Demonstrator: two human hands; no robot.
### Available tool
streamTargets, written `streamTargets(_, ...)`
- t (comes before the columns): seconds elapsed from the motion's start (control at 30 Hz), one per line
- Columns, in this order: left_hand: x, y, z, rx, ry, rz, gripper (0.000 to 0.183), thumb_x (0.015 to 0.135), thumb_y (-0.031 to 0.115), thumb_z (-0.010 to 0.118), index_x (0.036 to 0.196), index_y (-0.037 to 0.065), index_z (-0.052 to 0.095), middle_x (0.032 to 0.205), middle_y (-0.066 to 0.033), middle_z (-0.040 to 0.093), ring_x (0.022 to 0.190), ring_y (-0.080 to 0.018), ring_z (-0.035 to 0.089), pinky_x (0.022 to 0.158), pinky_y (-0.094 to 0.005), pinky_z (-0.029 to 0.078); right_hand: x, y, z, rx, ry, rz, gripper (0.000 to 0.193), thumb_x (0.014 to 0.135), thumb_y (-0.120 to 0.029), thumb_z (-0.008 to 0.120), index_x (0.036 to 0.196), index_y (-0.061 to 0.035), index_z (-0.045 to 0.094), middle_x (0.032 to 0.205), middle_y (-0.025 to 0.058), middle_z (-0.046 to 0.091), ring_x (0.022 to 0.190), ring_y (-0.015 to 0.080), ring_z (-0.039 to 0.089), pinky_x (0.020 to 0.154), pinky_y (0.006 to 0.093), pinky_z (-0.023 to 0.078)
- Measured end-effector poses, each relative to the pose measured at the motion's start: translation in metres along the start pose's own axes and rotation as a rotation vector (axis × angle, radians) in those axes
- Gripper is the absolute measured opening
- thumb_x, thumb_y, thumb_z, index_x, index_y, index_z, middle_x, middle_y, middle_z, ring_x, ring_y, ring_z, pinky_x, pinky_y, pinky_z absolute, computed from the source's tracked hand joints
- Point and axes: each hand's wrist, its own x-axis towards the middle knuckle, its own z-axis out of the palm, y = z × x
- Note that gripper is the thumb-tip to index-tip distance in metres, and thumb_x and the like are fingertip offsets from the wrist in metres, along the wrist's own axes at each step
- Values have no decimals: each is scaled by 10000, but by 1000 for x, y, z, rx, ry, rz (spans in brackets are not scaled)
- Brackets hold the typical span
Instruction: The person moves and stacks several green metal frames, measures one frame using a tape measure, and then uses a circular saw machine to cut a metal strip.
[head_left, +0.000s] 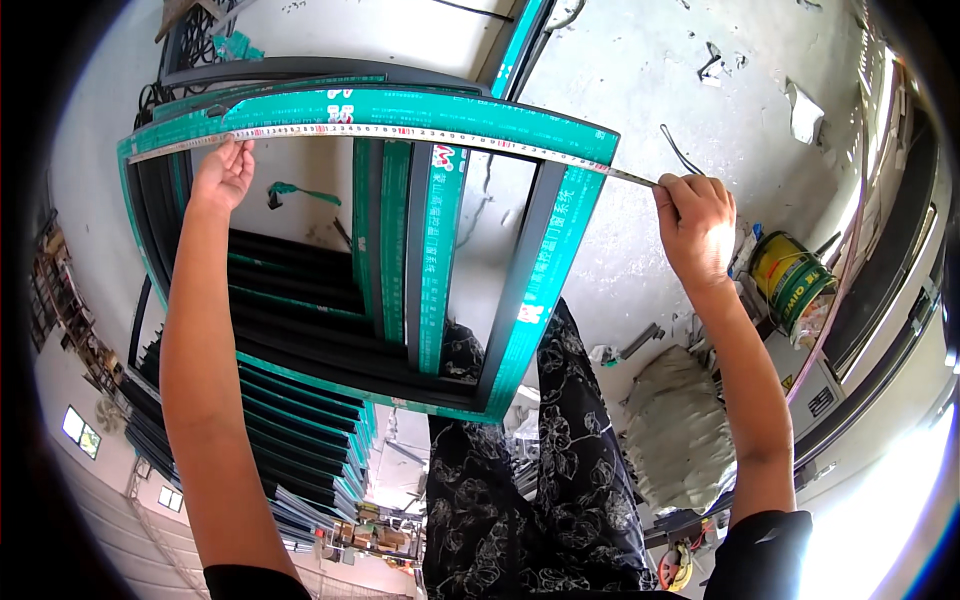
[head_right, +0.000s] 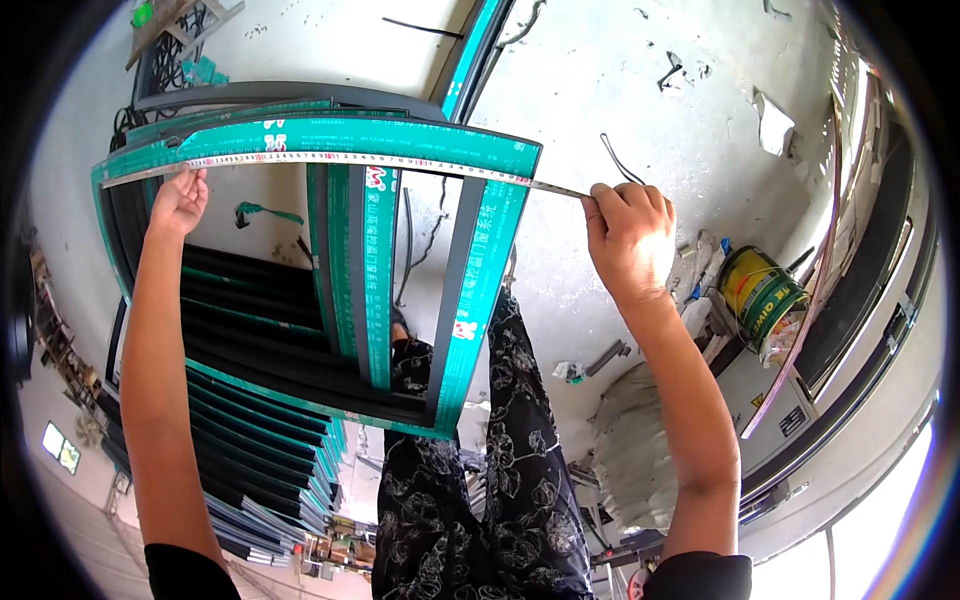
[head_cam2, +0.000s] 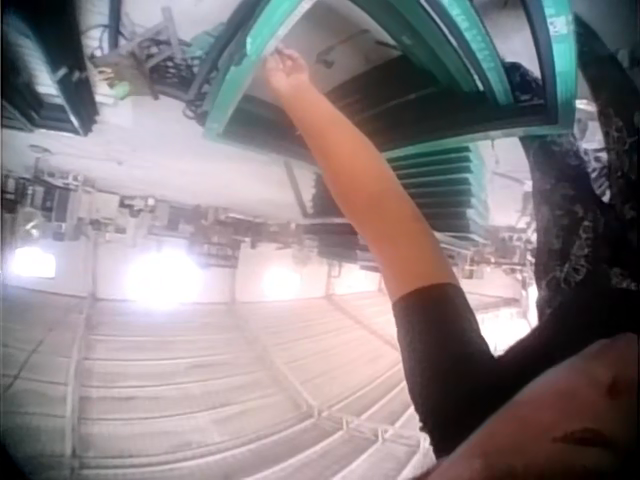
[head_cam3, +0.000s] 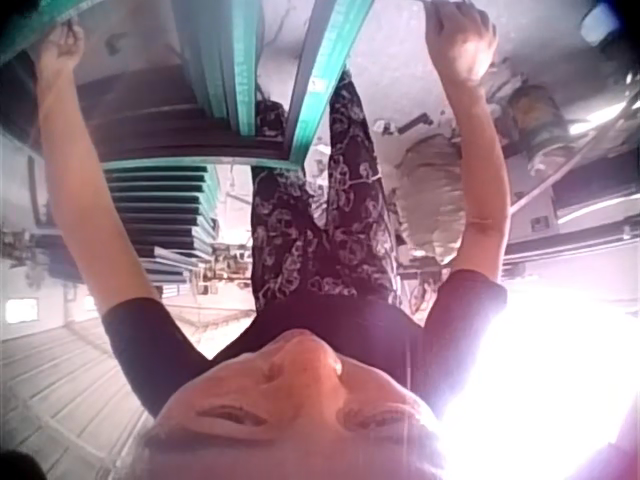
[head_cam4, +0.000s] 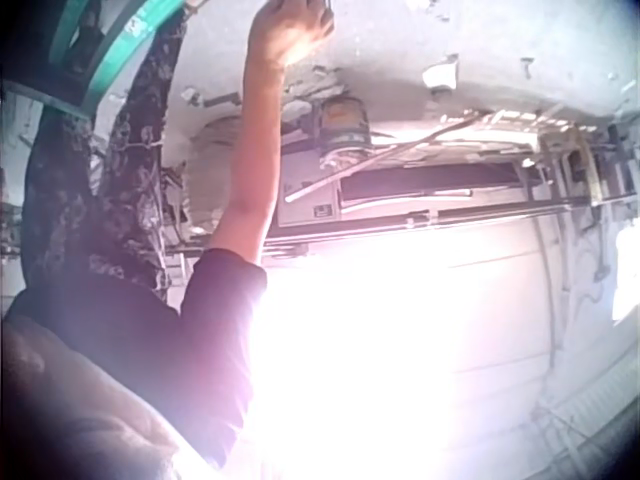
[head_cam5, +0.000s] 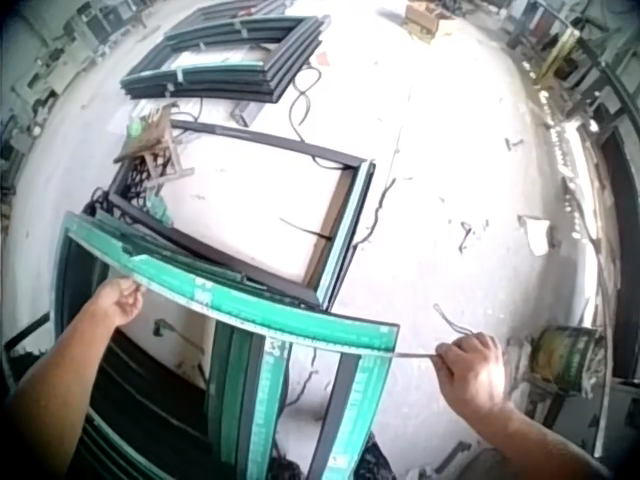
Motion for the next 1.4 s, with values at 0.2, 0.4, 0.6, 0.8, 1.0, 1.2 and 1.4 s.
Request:
streamTargets(0.2, 1, -3, 0, 11, -15, 5, 148, 979, 130, 593, 1072, 16, 608, 1038, -79, 676, 921, -182, 658, 760, -246, 544, -2, 1, 1, 2, 6, -4, 111, 822, -177, 723, 884, -88, 700, 784, 51, 626, 778, 264, 589, 751, 403, 461)
streamTargets(0.4, 18, -8, -18, -57, -143, -2, 125, 983, 139, 580, 977, 17, 605, 933, -105, 679, 795, -167, 653, 660, -244, 544, -1, -10, -4, 52, -101, 44, 104, 860, -169, 681, 873, -65, 689, 803, 104, 626, 809, 324, 591, 756, 448, 467)
streamTargets(0.6, -55, -81, -30, -80, -226, 74, 133, 1003, 196, 544, 964, 70, 566, 836, -87, 653, 725, -156, 626, 632, -258, 516, -62, -25, -1, 269, -451, 164, 217, 894, -204, 639, 757, -37, 618, 742, 165, 569, 757, 377, 551, 684, 482, 423)
streamTargets(0.8, -146, -200, -138, -30, 169, 155, 211, 950, 281, 607, 1051, 98, 576, 912, -44, 680, 836, -194, 664, 717, -360, 534, -152, -48, 7, 583, -711, 247, 184, 864, -166, 653, 771, -10, 624, 806, 162, 608, 817, 356, 568, 716, 452, 435)
streamTargets(1.0, -142, -347, -339, 753, 1116, 129, 530, 812, 424, 766, 1067, -7, 590, 903, -138, 648, 806, -308, 626, 722, -390, 516, -181, -111, 39, 872, -630, 275, 157, 924, -133, 609, 860, -7, 678, 1013, 165, 632, 1007, 300, 603, 861, 358, 465)
streamTargets(1.2, -112, -348, -329, -124, 562, -174, 549, 792, 409, 797, 977, -72, 608, 953, -158, 622, 826, -224, 599, 664, -400, 493, -184, -120, 71, 758, -497, 466, 165, 958, -123, 599, 926, 23, 668, 878, 80, 566, 790, 183, 561, 713, 328, 452)
streamTargets(1.4, -126, -325, -318, 61, 563, -113, 550, 788, 429, 787, 1014, -25, 573, 940, -130, 582, 837, -228, 559, 692, -384, 445, -169, -118, 64, 691, -448, 449, 200, 1007, -160, 549, 961, 11, 642, 836, 23, 546, 738, 109, 498, 664, 281, 415)
